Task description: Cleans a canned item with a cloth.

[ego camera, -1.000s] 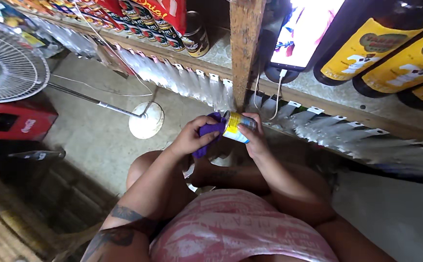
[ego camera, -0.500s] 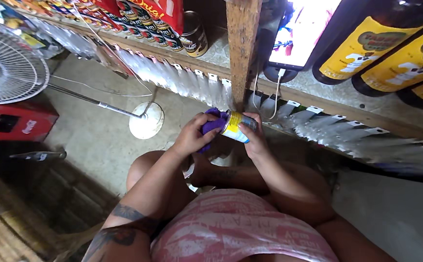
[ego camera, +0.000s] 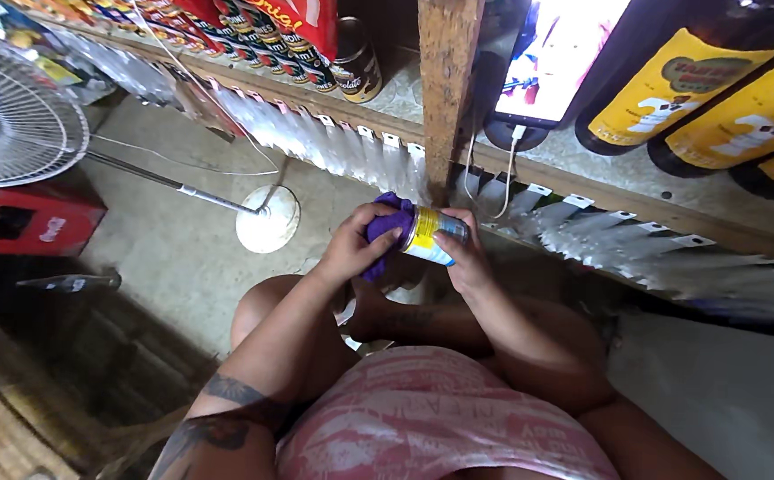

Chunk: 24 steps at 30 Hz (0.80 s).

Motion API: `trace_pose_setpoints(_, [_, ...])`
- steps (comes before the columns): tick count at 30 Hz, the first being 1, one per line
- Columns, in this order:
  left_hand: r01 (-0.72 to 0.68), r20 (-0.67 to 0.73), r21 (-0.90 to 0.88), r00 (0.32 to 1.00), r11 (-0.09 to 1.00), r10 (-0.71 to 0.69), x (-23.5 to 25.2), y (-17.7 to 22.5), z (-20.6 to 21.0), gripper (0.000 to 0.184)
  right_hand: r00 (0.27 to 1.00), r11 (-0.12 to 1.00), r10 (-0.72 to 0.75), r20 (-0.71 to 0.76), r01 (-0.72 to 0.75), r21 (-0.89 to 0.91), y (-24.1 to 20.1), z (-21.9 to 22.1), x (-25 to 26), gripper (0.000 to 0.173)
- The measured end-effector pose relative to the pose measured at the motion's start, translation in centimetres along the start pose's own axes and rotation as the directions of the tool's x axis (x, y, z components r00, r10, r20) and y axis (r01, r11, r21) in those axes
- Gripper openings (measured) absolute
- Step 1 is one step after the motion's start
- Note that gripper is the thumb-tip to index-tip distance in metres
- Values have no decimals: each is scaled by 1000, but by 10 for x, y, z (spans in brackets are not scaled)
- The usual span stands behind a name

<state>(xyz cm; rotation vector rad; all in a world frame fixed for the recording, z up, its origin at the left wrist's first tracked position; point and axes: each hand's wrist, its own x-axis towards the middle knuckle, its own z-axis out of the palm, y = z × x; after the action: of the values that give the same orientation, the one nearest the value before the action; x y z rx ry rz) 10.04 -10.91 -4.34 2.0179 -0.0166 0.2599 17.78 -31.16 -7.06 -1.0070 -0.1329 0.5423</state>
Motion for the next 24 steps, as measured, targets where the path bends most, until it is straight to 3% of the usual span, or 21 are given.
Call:
trace_pose_setpoints(2, [8, 30, 23, 1000, 1000, -9, -1, 0, 0, 35, 999, 1000, 1, -42, -1, -10, 0, 0, 2, 63])
trace_pose_setpoints(8, [52, 72, -145, 997, 988, -42, 0, 5, -2, 29, 998, 995, 55, -39, -58, -80, -2, 1, 2, 59])
trace_pose_setpoints(13, [116, -25, -192, 992, 974, -123, 1, 5, 1, 30, 999, 999, 44, 32, -43, -31, -3, 3, -1, 59])
trace_pose_setpoints(17, [173, -134, -326, 965, 930, -226, 2, 3, 7, 38, 994, 987, -85, -68, 93, 130, -2, 5, -2, 69])
trace_pose_setpoints(19, [260, -74, -395, 947, 881, -313, 2, 5, 13, 54, 983, 958, -153, -100, 172, 231, -2, 5, -3, 72])
trace_pose_setpoints(21, [364, 76, -453, 926, 814, -371, -2, 10, 21, 70, 979, 942, -188, -79, 203, 268, -1, 5, -4, 81])
trace_pose_setpoints(24, [431, 169, -528, 898, 732, -406, -11, 14, 32, 65, 978, 960, -205, -20, 205, 190, 2, 5, -6, 84])
